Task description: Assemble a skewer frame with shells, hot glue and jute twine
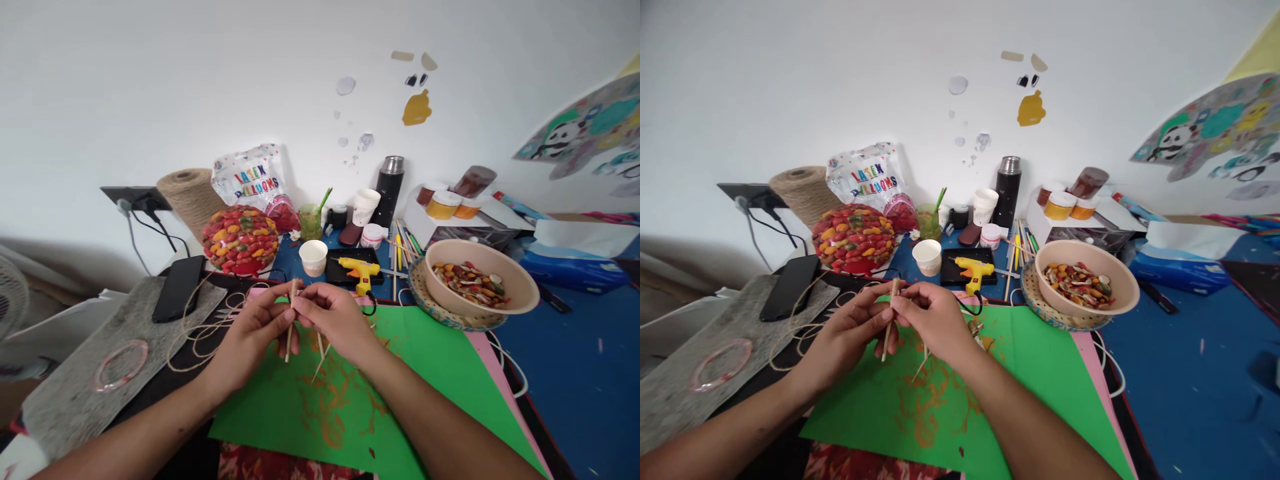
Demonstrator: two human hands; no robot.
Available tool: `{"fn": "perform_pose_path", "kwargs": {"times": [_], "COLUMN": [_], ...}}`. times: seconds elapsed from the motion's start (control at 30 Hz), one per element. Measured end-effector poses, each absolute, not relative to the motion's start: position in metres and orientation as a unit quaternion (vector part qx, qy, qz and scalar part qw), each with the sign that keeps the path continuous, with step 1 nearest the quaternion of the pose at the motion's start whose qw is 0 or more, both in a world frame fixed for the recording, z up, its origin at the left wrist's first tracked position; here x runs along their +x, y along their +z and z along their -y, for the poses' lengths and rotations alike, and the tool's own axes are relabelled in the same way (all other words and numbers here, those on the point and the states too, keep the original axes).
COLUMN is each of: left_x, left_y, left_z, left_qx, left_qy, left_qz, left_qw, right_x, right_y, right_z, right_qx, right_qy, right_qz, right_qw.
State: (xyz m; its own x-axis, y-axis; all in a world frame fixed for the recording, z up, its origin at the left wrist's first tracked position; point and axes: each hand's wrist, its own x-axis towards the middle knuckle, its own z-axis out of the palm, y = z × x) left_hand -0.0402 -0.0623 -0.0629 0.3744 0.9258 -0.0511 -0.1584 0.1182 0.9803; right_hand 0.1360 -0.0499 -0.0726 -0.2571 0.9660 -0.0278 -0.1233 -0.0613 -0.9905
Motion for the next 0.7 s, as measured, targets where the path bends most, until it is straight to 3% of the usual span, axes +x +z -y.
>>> {"fn": "perform_pose_path", "kwargs": {"times": [0.7], "left_x": [-0.0374], "left_y": [-0.0619], "left_z": [0.0601], "left_qx": [0.509], "left_qy": [0.416], "left_qz": [-0.408], "left_qw": [0.634], "right_x": [0.1336], "right_y": [-0.0757], "right_z": [0.0504], "right_qx": [-0.427], "right_qy": [0.577], "right_qz": [0.499], "right_qw": [0.485]}}
